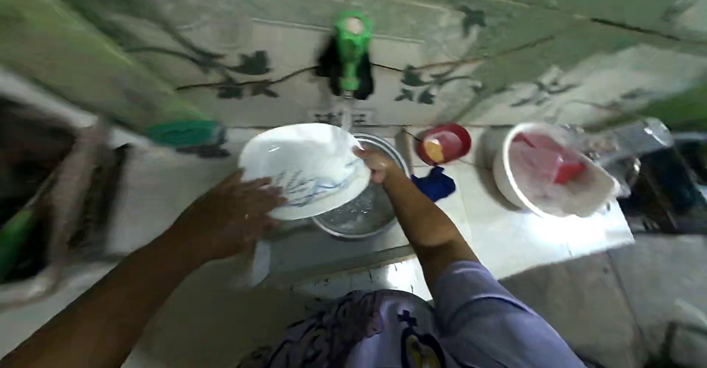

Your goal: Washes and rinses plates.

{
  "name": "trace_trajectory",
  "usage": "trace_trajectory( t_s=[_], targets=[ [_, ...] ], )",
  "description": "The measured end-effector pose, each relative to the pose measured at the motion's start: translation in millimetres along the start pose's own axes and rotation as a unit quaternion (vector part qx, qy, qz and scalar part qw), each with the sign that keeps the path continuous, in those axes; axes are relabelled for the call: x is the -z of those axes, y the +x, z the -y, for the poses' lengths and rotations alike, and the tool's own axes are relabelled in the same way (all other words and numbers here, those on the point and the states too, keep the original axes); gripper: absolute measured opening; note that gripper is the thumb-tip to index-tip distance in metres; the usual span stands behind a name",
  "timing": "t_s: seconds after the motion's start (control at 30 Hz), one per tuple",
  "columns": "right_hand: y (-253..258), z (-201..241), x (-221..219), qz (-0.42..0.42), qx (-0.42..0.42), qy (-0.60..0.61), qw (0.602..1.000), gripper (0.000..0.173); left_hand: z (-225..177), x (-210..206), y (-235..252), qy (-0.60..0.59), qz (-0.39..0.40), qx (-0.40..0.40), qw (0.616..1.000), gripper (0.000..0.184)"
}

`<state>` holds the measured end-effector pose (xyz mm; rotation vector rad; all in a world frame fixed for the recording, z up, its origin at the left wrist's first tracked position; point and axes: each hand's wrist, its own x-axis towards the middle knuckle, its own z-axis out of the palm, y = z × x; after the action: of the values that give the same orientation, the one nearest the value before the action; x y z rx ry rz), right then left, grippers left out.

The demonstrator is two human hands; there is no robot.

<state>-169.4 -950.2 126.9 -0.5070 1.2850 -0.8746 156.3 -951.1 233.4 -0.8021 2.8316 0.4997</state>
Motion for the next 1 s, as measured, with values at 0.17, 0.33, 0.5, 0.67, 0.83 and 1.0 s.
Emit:
trace_trajectory(
  t_s=[0.17,0.33,0.5,0.67,0.83,1.0],
  targets=[
    [6.8,3.6,-17.9,-0.072,0.086,0.010,0.994,0.046,-24.0,-48.6,67.2,-0.137,0.088,0.018,0.986,0.066],
    [-1.8,3.4,-39.4,-0.081,0.117,0.049,0.989,0.045,-29.8,-71.4,153.7,-0.177,-0.102,0.023,0.979,0.060],
    [-31.2,19.4,-29.1,-0.093,0.123,0.082,0.985,0.049,-30.2,-55.0,185.0,-0.107,-0.175,0.108,0.973,0.073],
    [-24.5,14.9,-31.0,-0.105,0.139,0.107,0.979,0.051,-46.1,-48.6,202.3,-0.129,-0.180,0.034,0.975,0.058],
    [-44.7,25.4,-13.9,-0.160,0.144,0.070,0.974,0.054,20.3,-48.3,181.9,-0.066,-0.189,0.143,0.969,0.074],
    [-31.8,16.8,32.9,-0.189,0.183,0.097,0.960,0.048,25.2,-46.8,116.8,-0.056,-0.119,0.108,0.985,0.083]
  ],
)
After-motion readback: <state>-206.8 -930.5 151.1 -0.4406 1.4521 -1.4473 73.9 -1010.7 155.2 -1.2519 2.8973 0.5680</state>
